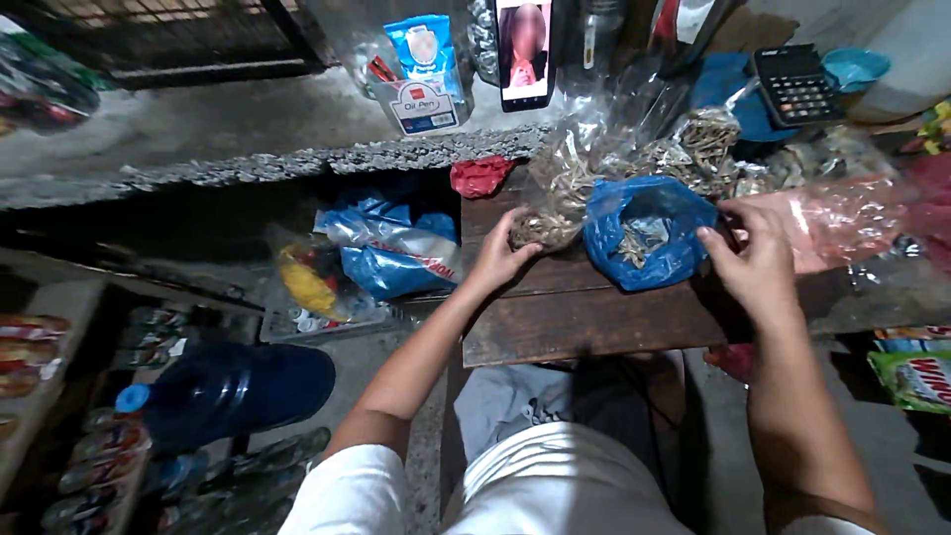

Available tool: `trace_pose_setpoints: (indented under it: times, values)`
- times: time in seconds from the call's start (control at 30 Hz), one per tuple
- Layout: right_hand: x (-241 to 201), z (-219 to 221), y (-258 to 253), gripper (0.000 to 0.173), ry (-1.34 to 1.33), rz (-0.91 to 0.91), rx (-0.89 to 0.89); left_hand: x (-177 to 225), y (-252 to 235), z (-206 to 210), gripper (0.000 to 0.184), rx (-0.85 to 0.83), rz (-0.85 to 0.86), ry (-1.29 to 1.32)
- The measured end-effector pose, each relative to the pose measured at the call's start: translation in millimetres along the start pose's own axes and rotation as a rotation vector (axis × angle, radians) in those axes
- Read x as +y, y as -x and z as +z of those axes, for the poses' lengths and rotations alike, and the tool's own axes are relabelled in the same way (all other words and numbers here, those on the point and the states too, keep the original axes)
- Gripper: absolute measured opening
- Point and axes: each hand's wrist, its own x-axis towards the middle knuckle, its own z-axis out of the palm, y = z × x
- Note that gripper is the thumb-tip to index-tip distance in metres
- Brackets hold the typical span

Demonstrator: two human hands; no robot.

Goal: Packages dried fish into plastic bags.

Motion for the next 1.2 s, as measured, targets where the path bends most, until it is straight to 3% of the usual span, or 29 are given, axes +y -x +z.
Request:
trace_pose_setpoints:
  times: [0.13, 0.3, 0.37, 0.43, 0.53, 0.67, 0.73, 0.83, 0.93, 1.07, 1.2]
  values:
    - [21, 15, 12, 0.076, -0.084, 0.210, -0.023, -1, -21, 8, 0.075, -0.037, -0.067, -0.003]
    - [22, 23, 18, 0.073, -0.168, 0.320, -0.112, 1, -10, 7, 0.094, 0.053, -0.068, 0.030]
    - [19, 26, 19, 0.073, -0.183, 0.339, -0.125, 7, 7, 2, 0.088, 0.144, -0.042, -0.046]
    - [20, 28, 17, 0.076, -0.197, 0.337, -0.121, 16, 25, 1, 0.066, 0.278, 0.079, -0.083]
    - [19, 31, 14, 0.082, -0.231, 0.338, -0.121, 40, 41, 6, 0.035, 0.192, 0.246, -0.054]
    - [14, 37, 5, 0.063, -0.311, 0.328, -0.123, 72, 25, 19, 0.050, -0.228, 0.031, -0.032]
    - [8, 30, 3, 0.057, -0.380, 0.280, -0.094, 75, 10, 29, 0.058, -0.327, -0.047, -0.053]
    - [-4, 15, 8, 0.053, -0.430, 0.153, -0.001, 80, -8, 43, 0.061, -0.323, -0.075, -0.056]
    - [-11, -2, 16, 0.048, -0.350, 0.044, -0.113, 83, -20, 54, 0.061, -0.238, -0.087, 0.029]
    - [-1, -5, 16, 0.033, -0.427, -0.049, 0.075, 84, -17, 60, 0.046, -0.117, 0.024, 0.064]
    - [5, -5, 24, 0.036, -0.257, 0.059, -0.121, 77, 5, 59, 0.047, -0.078, 0.086, 0.063]
